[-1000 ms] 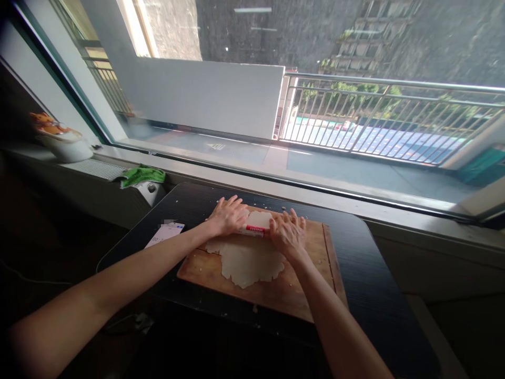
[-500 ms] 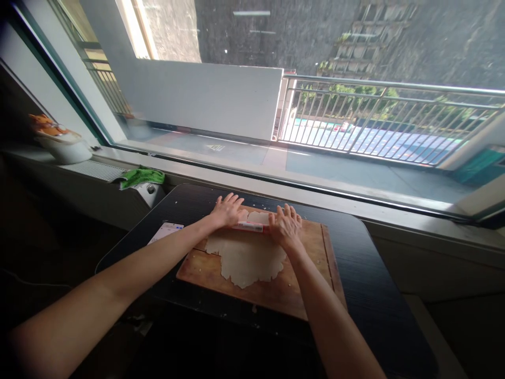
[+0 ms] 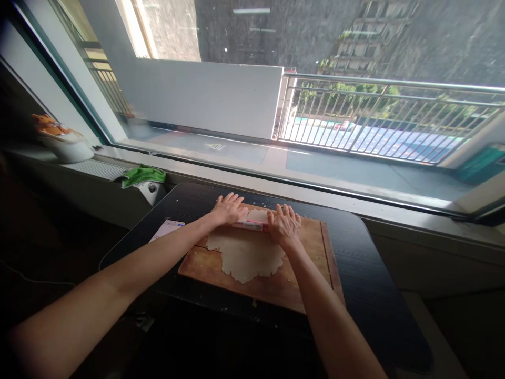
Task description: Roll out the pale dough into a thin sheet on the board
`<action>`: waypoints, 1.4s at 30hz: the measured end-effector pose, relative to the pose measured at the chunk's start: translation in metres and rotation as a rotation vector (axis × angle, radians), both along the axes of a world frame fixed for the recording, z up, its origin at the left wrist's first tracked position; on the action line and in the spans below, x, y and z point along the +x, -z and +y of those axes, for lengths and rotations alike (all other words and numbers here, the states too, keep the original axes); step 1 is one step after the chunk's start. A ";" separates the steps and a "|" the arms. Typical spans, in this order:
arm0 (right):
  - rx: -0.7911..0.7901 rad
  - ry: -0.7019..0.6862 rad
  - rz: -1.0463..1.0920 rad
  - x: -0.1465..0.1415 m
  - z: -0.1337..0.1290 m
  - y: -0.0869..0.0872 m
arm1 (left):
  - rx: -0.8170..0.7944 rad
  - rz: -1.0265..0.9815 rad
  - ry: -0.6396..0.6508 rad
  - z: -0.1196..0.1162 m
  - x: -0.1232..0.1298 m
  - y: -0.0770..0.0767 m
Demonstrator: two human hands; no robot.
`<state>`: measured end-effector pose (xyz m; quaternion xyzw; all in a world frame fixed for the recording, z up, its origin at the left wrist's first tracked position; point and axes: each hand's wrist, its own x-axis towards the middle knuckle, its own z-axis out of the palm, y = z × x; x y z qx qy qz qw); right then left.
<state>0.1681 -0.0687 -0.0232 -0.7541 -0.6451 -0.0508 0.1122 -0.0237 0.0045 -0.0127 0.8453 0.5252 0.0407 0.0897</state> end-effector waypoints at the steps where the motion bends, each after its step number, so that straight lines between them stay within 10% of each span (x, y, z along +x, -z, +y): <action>1: 0.018 -0.019 -0.006 0.001 -0.006 0.003 | 0.002 -0.001 0.001 -0.005 -0.002 0.002; 8: 0.193 -0.223 -0.060 0.015 -0.076 0.043 | 0.218 -0.054 0.172 -0.068 -0.028 0.025; 16: -0.092 0.002 0.027 -0.009 -0.017 -0.015 | 0.188 -0.075 -0.047 -0.020 -0.003 0.001; 26: -0.106 -0.434 0.138 0.024 -0.119 -0.004 | 0.222 -0.405 0.149 -0.135 -0.050 0.032; 32: -0.052 -0.340 0.051 0.034 -0.108 -0.012 | 0.274 -0.565 -0.026 -0.102 -0.049 0.007; 36: 0.073 0.001 -0.014 0.072 -0.104 0.001 | 0.071 -0.306 -0.358 -0.069 -0.061 0.003; 42: 0.052 0.255 -0.114 0.100 -0.115 0.019 | -0.137 -0.012 -0.439 -0.040 -0.052 -0.014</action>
